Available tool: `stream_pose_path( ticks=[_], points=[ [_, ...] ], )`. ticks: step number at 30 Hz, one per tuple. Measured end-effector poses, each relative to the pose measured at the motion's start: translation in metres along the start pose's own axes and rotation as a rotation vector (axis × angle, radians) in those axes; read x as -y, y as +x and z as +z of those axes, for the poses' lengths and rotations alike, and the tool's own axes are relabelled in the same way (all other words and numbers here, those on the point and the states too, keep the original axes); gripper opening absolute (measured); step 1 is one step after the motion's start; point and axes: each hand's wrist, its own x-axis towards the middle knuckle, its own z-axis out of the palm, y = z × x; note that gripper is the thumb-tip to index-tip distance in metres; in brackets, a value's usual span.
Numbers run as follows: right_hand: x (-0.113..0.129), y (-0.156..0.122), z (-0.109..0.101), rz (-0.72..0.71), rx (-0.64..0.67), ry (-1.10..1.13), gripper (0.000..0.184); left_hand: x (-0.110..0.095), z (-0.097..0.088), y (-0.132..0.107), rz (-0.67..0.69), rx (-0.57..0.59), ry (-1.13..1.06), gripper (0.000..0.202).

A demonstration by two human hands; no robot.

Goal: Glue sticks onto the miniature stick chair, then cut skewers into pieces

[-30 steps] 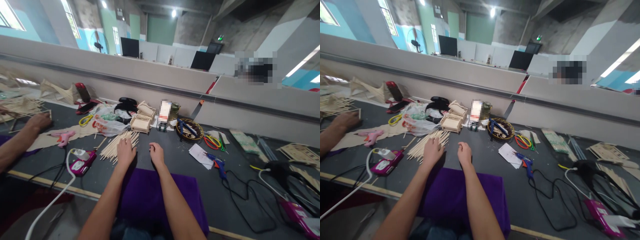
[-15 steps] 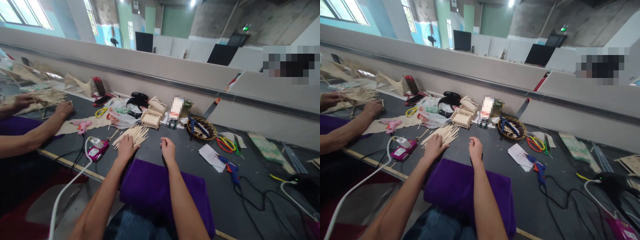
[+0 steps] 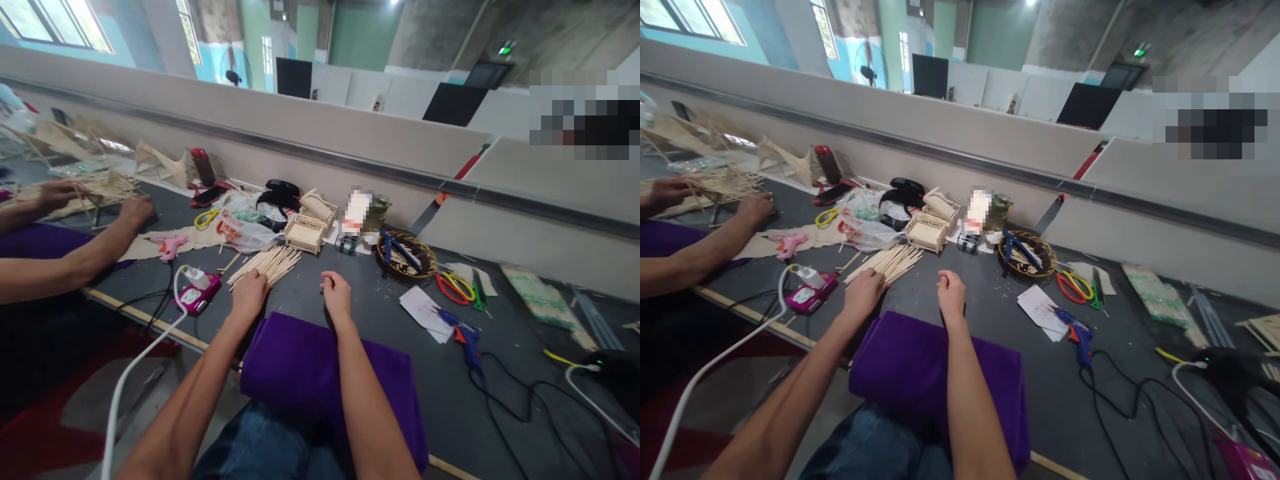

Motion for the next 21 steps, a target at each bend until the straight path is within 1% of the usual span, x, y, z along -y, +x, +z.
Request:
stream_pose_path(
  ticks=[3, 5, 7, 9, 12, 14, 16, 17, 19, 21],
  points=[
    [0.001, 0.000, 0.000, 0.006, 0.008, 0.004, 0.028, -0.004, -0.007, 0.007, -0.006, 0.056, 0.028, 0.032],
    [0.002, 0.000, 0.000, 0.007, 0.014, 0.001, 0.029, -0.001, -0.011, 0.014, -0.020, 0.102, 0.020, 0.033],
    [0.003, 0.001, 0.000, 0.007, 0.017, -0.005, 0.029, 0.008, -0.014, 0.023, -0.065, 0.154, -0.026, 0.033],
    [0.003, 0.001, 0.000, 0.011, 0.016, -0.012, 0.029, 0.021, -0.016, 0.031, -0.135, 0.207, -0.102, 0.031],
    [0.003, 0.001, -0.001, 0.021, 0.023, -0.021, 0.029, 0.040, -0.017, 0.037, -0.146, 0.215, -0.252, 0.029],
    [0.004, 0.002, -0.001, 0.026, 0.038, -0.029, 0.029, 0.046, -0.017, 0.037, -0.143, 0.244, -0.332, 0.029],
    [0.004, 0.001, -0.001, 0.034, 0.064, -0.038, 0.029, 0.044, -0.017, 0.034, -0.141, 0.253, -0.363, 0.030],
    [0.004, 0.001, -0.002, 0.039, 0.084, -0.043, 0.029, 0.041, -0.016, 0.033, -0.138, 0.239, -0.361, 0.030],
    [0.004, 0.000, -0.002, 0.046, 0.132, -0.057, 0.029, 0.031, -0.014, 0.029, -0.132, 0.189, -0.339, 0.032],
    [0.006, -0.002, -0.001, 0.019, 0.186, -0.085, 0.028, 0.022, -0.011, 0.025, -0.130, 0.143, -0.309, 0.033]
  ],
)
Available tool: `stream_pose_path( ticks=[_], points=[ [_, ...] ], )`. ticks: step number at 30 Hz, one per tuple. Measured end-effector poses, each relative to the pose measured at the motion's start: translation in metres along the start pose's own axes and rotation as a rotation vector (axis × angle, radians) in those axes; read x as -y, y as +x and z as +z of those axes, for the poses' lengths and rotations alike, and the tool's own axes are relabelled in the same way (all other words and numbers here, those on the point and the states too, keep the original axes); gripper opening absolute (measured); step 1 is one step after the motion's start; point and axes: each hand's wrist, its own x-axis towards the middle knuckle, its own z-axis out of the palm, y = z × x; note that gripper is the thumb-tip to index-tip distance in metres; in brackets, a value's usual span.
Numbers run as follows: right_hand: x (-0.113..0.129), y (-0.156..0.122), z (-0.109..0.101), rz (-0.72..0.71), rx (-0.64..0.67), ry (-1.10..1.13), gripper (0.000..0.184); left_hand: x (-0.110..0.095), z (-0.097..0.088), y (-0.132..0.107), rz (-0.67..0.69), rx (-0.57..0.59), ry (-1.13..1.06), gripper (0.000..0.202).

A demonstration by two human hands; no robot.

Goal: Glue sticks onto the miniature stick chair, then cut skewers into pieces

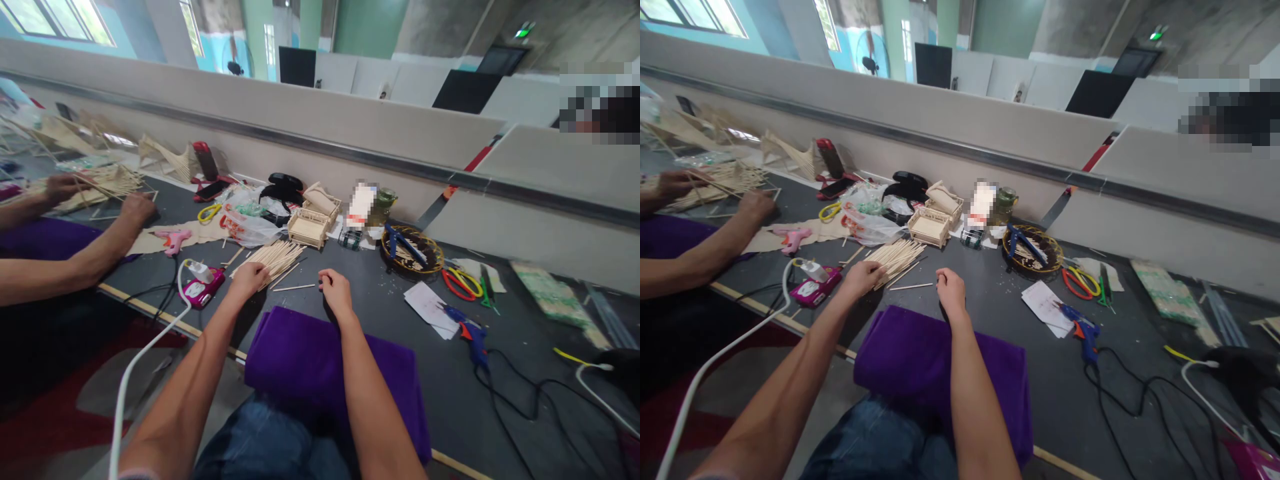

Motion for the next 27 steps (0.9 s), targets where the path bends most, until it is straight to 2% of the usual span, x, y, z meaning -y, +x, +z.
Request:
stream_pose_path(
  ticks=[5, 7, 10, 12, 14, 16, 18, 21, 25, 27],
  points=[
    [0.009, -0.008, 0.008, -0.240, 0.205, -0.200, 0.023, -0.006, 0.012, -0.011, -0.072, -0.078, 0.082, 0.035],
    [0.012, -0.010, 0.011, -0.280, 0.262, -0.327, 0.021, -0.004, 0.014, -0.013, -0.090, -0.107, 0.082, 0.037],
    [0.014, -0.010, 0.011, -0.248, 0.263, -0.476, 0.013, -0.002, 0.016, -0.016, -0.102, -0.206, 0.090, 0.038],
    [0.015, -0.009, 0.008, -0.237, 0.240, -0.531, 0.015, -0.005, 0.017, -0.018, -0.088, -0.303, 0.123, 0.035],
    [0.015, -0.008, 0.005, -0.251, 0.221, -0.556, 0.017, -0.011, 0.019, -0.019, -0.035, -0.383, 0.159, 0.032],
    [0.016, -0.007, 0.003, -0.266, 0.215, -0.552, 0.017, -0.020, 0.022, -0.019, 0.061, -0.384, 0.158, 0.028],
    [0.017, -0.008, 0.001, -0.257, 0.206, -0.506, 0.017, -0.029, 0.026, -0.018, 0.148, -0.303, 0.136, 0.023],
    [0.016, -0.008, -0.002, -0.191, 0.188, -0.321, 0.016, -0.036, 0.034, -0.013, 0.143, -0.177, 0.153, 0.019],
    [0.014, -0.005, -0.004, -0.070, 0.177, 0.119, 0.008, -0.033, 0.040, -0.007, 0.127, -0.117, 0.173, 0.021],
    [0.015, -0.004, -0.005, -0.001, 0.152, 0.329, 0.011, -0.031, 0.041, -0.005, 0.136, -0.109, 0.175, 0.024]
  ],
)
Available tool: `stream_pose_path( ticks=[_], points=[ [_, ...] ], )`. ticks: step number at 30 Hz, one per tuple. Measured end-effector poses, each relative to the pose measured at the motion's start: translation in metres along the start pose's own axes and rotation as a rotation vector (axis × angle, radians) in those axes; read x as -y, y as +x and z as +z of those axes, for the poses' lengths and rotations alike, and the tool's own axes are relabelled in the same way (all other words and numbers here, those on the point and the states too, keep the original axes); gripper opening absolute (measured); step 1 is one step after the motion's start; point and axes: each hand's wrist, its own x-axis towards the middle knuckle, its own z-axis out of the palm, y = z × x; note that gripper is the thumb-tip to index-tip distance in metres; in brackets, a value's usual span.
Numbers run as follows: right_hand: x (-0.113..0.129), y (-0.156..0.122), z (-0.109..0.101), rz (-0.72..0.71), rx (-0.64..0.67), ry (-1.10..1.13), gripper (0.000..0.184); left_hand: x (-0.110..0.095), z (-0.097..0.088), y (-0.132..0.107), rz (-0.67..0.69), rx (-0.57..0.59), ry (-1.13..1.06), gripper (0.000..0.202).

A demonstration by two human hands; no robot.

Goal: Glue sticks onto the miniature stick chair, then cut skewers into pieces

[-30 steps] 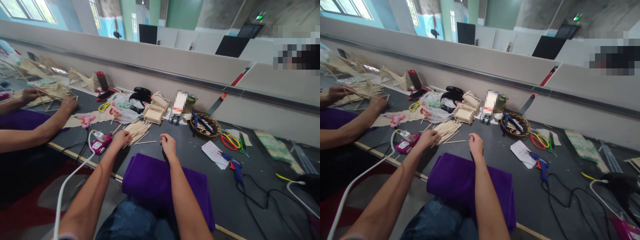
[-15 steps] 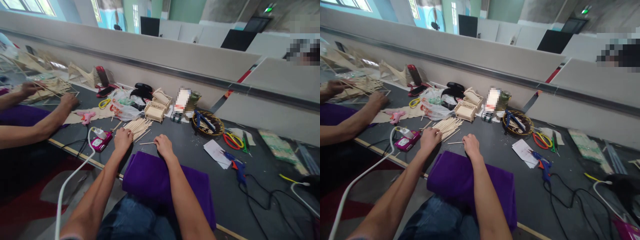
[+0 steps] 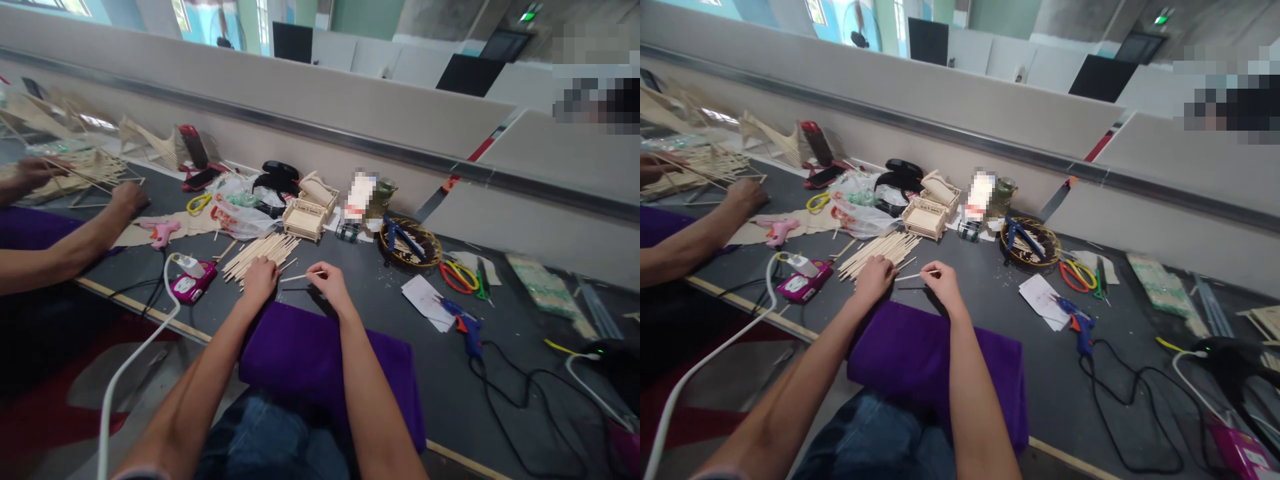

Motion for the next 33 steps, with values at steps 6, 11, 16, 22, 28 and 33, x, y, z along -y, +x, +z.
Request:
stream_pose_path(
  ticks=[6, 11, 16, 22, 28, 33],
  points=[
    [0.006, 0.000, -0.006, 0.095, -0.061, 0.201, 0.016, 0.007, -0.003, 0.001, -0.032, -0.069, -0.192, 0.026],
    [0.006, 0.000, -0.009, 0.124, -0.030, 0.143, 0.015, -0.002, -0.002, -0.006, -0.028, -0.106, -0.496, 0.021],
    [0.004, 0.000, 0.001, 0.144, -0.042, 0.286, 0.021, -0.033, 0.008, -0.019, 0.133, -0.043, -0.545, 0.018],
    [-0.009, 0.004, 0.006, 0.222, -0.178, 0.278, 0.025, -0.058, 0.017, -0.024, 0.189, -0.023, -0.642, 0.008],
    [-0.009, 0.004, 0.001, 0.214, -0.129, 0.285, 0.026, -0.065, 0.031, -0.015, 0.064, 0.002, -0.894, 0.008],
    [0.005, 0.002, -0.007, 0.117, -0.038, 0.316, 0.035, -0.074, 0.025, -0.013, 0.093, -0.064, -0.953, 0.017]
  ],
)
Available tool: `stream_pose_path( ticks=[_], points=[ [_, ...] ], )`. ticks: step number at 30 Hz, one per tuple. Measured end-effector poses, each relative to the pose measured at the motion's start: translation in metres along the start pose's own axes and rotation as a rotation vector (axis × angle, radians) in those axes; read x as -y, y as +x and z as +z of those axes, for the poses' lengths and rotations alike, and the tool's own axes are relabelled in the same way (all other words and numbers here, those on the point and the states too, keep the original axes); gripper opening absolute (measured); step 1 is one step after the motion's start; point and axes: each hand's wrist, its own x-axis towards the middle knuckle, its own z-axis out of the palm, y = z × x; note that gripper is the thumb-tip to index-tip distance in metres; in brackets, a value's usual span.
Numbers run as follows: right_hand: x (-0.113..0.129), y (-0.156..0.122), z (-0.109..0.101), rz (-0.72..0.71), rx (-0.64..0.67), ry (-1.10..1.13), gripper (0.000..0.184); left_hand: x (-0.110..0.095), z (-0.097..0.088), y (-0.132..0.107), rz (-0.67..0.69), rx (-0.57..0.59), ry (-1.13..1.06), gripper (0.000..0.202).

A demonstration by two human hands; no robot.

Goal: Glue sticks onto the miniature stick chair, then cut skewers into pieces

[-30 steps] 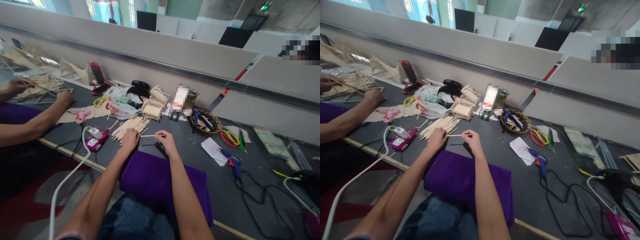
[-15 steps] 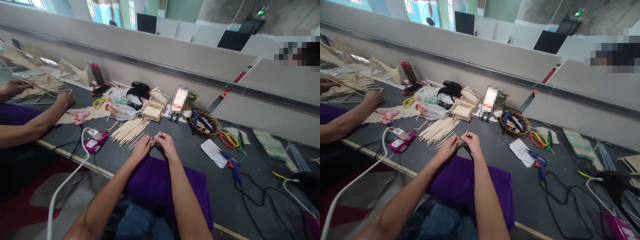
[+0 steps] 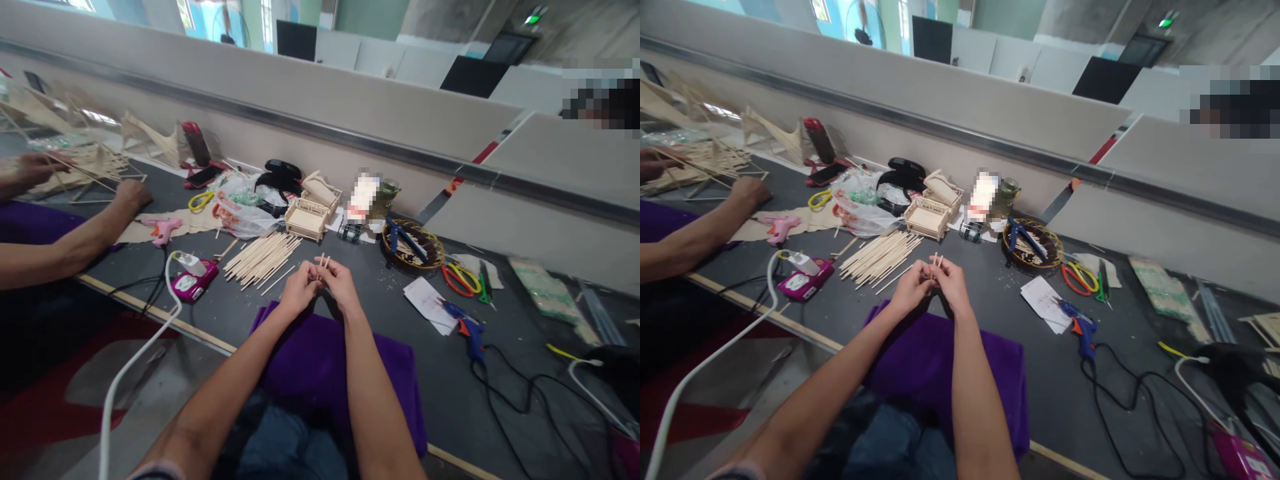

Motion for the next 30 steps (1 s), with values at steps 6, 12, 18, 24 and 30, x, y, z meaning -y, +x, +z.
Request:
stream_pose_path(
  ticks=[6, 12, 18, 24, 30],
  points=[
    [0.020, -0.011, -0.005, -0.255, -0.051, -0.104, 0.019, -0.017, 0.003, 0.001, 0.006, -0.074, -0.001, 0.013],
    [0.003, 0.001, -0.009, -0.312, -0.201, -0.213, 0.017, 0.004, -0.044, 0.000, -0.073, -0.224, 0.406, 0.009],
    [-0.018, 0.011, -0.007, -0.253, -0.170, -0.240, 0.014, 0.015, -0.075, -0.014, -0.223, -0.051, 0.843, 0.020],
    [-0.018, 0.005, -0.005, -0.283, -0.196, -0.286, 0.015, 0.002, -0.068, -0.009, -0.237, 0.066, 0.974, 0.025],
    [-0.024, 0.000, -0.003, -0.349, -0.222, -0.387, 0.018, -0.005, -0.057, 0.004, -0.177, 0.098, 1.075, 0.034]
  ],
)
